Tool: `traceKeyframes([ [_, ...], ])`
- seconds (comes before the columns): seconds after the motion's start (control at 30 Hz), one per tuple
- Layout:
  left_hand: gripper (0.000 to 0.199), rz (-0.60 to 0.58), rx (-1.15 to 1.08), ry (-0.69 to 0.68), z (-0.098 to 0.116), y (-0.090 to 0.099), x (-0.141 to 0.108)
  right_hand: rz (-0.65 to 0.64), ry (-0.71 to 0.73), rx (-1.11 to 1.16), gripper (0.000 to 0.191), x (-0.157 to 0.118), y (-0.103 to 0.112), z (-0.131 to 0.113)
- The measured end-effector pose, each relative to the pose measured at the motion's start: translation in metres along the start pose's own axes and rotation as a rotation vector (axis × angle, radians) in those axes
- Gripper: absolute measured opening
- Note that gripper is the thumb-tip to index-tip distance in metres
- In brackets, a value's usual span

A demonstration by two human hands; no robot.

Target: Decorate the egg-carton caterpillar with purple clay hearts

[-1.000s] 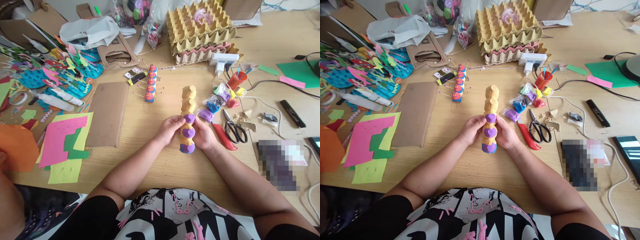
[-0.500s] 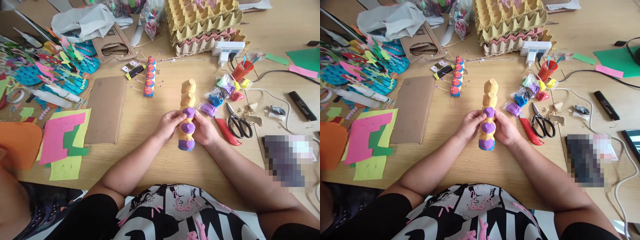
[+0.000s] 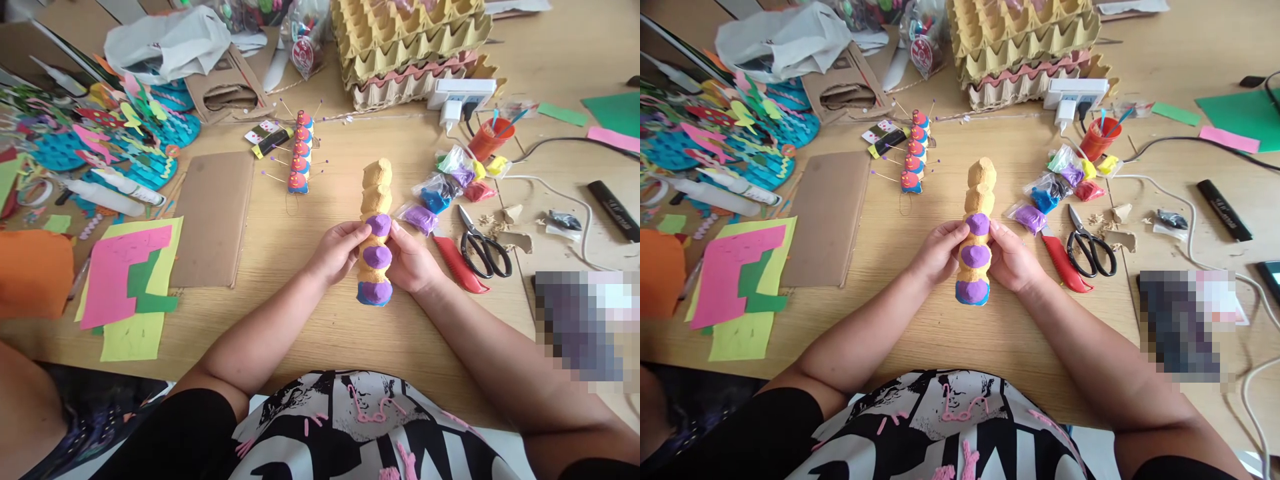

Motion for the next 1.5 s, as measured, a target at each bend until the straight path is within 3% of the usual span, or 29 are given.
traceKeyframes([
  [0.3, 0.044, 0.019, 0.028, -0.039, 0.0051, -0.0035, -0.0026, -0.019, 0.012, 0.048, 0.029, 0.0008, 0.0008, 0.0020],
  [0.47, 0.048, -0.046, 0.012, 0.026, 0.0051, -0.0046, -0.0014, -0.022, -0.008, 0.079, 0.029, 0.0019, 0.0030, 0.0030],
  [0.77, 0.044, 0.002, 0.048, -0.007, 0.0064, -0.0033, -0.0001, -0.018, 0.008, 0.077, 0.026, 0.0034, 0.0071, 0.0047],
  [1.07, 0.049, -0.092, 0.004, 0.021, 0.0052, -0.0043, -0.0018, -0.048, 0.019, 0.071, 0.026, 0.0025, 0.0060, 0.0039],
  [1.5, 0.038, -0.021, 0.059, -0.032, 0.0098, -0.0026, -0.0018, -0.073, 0.040, 0.053, 0.026, 0.0031, 0.0050, 0.0022],
])
Point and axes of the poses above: each hand's wrist, its own x-axis towards the middle knuckle, its own y-axis out of the back of the hand, z = x × y, the point moved 4 cm from there along x, towards the middle knuckle, and after that the axes turned 5 degrees about -z, right-handed, at the moved point
